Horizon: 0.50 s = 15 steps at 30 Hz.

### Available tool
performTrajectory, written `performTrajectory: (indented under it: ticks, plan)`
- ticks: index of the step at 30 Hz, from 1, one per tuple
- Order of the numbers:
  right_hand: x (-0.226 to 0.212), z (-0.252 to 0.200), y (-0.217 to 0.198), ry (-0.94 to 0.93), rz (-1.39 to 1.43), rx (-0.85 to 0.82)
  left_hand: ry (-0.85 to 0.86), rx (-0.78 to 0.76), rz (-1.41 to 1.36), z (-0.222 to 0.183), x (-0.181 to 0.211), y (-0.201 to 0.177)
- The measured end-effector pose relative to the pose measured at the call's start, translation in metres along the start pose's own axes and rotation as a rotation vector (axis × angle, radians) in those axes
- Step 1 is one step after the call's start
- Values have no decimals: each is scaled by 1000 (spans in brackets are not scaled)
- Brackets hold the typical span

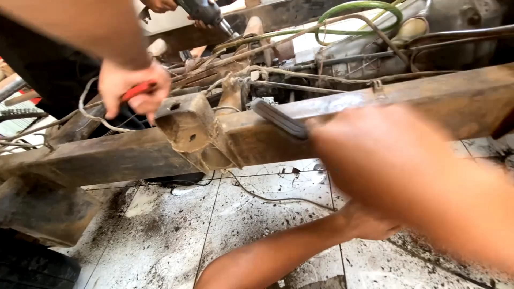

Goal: The person scrapes dirt and rust from a vehicle chassis using a wire brush and a scraper.

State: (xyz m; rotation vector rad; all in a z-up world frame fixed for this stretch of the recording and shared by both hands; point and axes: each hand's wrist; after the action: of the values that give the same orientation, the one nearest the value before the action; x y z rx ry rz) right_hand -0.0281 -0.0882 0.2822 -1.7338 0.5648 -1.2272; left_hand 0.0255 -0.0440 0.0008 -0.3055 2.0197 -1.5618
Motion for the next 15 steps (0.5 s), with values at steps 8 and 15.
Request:
performTrajectory:
  ticks: [8,15]
  plan:
    - [16,-25,11,250,18,55,-12,-51,-296,-13,1,17]
    - [-53,-2,110,49,448,629,23,442,-654,-28,-29,54]
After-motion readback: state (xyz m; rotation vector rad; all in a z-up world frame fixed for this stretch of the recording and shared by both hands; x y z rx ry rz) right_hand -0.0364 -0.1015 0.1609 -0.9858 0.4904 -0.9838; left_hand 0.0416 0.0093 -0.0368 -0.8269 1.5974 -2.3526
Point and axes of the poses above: each hand's wrist, its own z-axis towards the middle knuckle, its own y-axis out of the palm, x = y × z, and after that the axes turned 9 degrees about -x, right-handed
